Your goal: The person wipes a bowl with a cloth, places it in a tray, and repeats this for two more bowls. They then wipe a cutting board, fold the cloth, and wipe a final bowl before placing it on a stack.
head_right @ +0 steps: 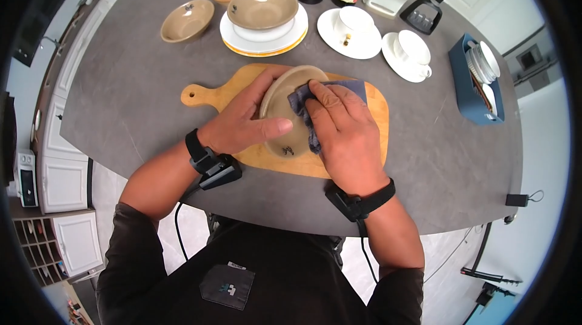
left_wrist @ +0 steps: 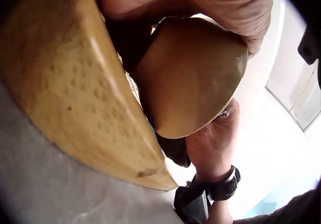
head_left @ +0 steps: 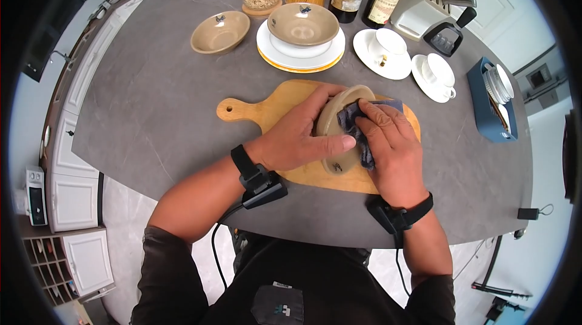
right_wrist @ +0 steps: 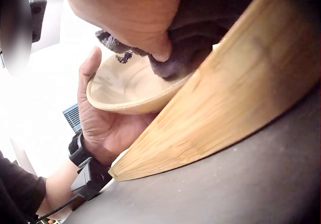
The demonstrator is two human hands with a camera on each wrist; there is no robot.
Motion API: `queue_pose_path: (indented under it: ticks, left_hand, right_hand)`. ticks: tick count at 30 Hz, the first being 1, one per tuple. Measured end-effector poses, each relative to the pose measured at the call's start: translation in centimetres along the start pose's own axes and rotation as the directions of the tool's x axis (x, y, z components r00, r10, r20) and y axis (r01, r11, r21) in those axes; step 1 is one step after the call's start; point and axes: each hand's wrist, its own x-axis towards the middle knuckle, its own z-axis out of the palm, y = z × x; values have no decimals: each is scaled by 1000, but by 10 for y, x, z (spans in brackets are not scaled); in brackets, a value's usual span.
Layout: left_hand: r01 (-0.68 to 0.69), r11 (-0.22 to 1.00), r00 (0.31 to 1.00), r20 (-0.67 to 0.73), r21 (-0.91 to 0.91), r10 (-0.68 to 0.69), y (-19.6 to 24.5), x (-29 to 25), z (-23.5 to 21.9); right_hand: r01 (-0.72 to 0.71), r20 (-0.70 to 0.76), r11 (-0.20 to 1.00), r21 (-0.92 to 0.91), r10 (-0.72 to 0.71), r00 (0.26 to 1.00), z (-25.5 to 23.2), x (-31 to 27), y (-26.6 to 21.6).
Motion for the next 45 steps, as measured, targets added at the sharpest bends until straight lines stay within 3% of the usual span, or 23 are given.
queue_pose_path:
  ticks: [5,11,13,14,16,20,22,23,25,30,32,33,37,42,44,45]
  left_hand:
    - [-16,1000,1000,-25,21,17,-4,-1,2]
    - [-52,999,998,-31,9,52,-4,-2,3]
    - [-68,998,997,-33,17,68,-6,-1,3]
    - [-67,998,997,-33,18,68,-6,-2,3]
    - [-4,1000,1000,-10,-26,4,-2,-3,2]
    - [-8,998,999,-41,-59,5,-3,-2,3]
    - [-32,999,997,-66,-19,31,-3,1,0]
    - [-30,999,997,-67,-19,29,-3,0,-1]
    - [-35,998,998,-43,48,37,-2,-1,-2]
    - [-8,1000,999,-46,-8,8,2,-2,1]
    - [-1,1000,999,-40,-4,1,2,-3,0]
    - [3,1000,999,-35,-25,-4,1,-3,1]
    - [-22,999,999,-33,-50,20,-1,-2,1]
    - [-40,999,998,-43,-15,39,-2,-3,-1]
    - [-43,999,998,-45,-22,42,-3,-2,-1]
    - [-46,999,998,-42,-27,45,-4,-3,-2]
  right_hand:
    - [-9,49,1000,-21,10,999,5,-9,-8]
    - [-139,208,967,215,94,974,-8,-12,-23]
    - [-332,318,768,547,176,932,-12,-11,-24]
    - [-332,317,768,548,176,932,-12,-11,-22]
    - [-329,297,548,769,151,943,-11,-11,-18]
    - [-243,215,569,786,117,970,-10,-10,-23]
    - [-184,150,788,587,117,982,-13,-7,-24]
    - [-185,150,787,589,118,982,-11,-8,-20]
    - [-106,130,963,249,75,989,-8,-11,-7]
    - [-126,38,992,11,126,991,-5,-12,15]
    - [-154,-130,987,-39,148,980,-4,-10,19]
    - [-136,-191,990,-47,124,974,-2,-9,22]
    - [-33,-142,999,-22,29,990,7,-6,17]
    - [-105,111,973,207,83,990,5,-9,-7]
    - [-126,143,954,274,89,986,2,-11,-14]
    - [-182,188,878,442,108,976,-1,-11,-17]
